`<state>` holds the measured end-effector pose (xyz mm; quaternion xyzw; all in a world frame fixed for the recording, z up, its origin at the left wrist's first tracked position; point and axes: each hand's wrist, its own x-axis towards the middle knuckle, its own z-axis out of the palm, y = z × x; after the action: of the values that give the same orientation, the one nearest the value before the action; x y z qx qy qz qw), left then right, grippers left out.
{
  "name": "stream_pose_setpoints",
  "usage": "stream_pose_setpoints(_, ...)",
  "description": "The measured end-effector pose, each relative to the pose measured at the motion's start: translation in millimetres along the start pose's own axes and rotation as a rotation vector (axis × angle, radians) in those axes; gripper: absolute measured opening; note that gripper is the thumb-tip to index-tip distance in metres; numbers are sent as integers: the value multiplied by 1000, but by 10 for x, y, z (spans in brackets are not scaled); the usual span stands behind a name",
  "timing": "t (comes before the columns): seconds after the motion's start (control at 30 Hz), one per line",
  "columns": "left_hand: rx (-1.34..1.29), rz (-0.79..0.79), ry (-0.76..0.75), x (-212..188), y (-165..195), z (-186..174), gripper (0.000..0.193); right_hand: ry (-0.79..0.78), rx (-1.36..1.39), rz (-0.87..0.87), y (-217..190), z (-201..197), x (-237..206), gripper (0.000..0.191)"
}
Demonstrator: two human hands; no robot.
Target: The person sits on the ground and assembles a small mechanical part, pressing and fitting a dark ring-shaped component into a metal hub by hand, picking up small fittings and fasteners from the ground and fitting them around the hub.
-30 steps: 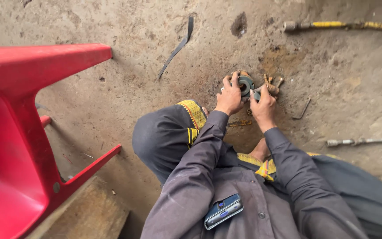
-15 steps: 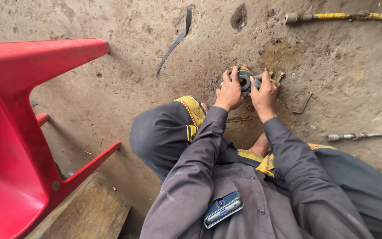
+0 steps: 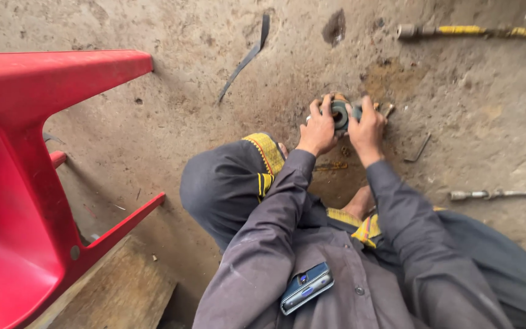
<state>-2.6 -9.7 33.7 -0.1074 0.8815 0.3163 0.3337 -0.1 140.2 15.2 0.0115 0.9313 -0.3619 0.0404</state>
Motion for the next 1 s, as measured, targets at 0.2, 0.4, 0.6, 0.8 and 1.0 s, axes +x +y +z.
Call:
stream_pose_setpoints(0.2, 35, 10, -68, 33, 26, -59, 114, 11, 127, -36, -64, -13, 131, 24)
stream_pose_setpoints(0.4, 54, 18, -82, 58, 26, -89, 111, -80, 69, 61, -114, -57, 181, 26)
stream_pose_setpoints(0.6, 30, 8, -99, 18, 16, -91, 108, 3, 66, 49, -164, -107, 20, 27)
stream_pose_setpoints(0.8, 108, 43, -54, 62, 10, -77, 112, 5, 166, 119, -199, -76, 23, 26)
stream_pose_setpoints(1.0, 89, 53, -89, 48, 18, -88, 112, 73, 125, 87, -173, -36, 48, 26)
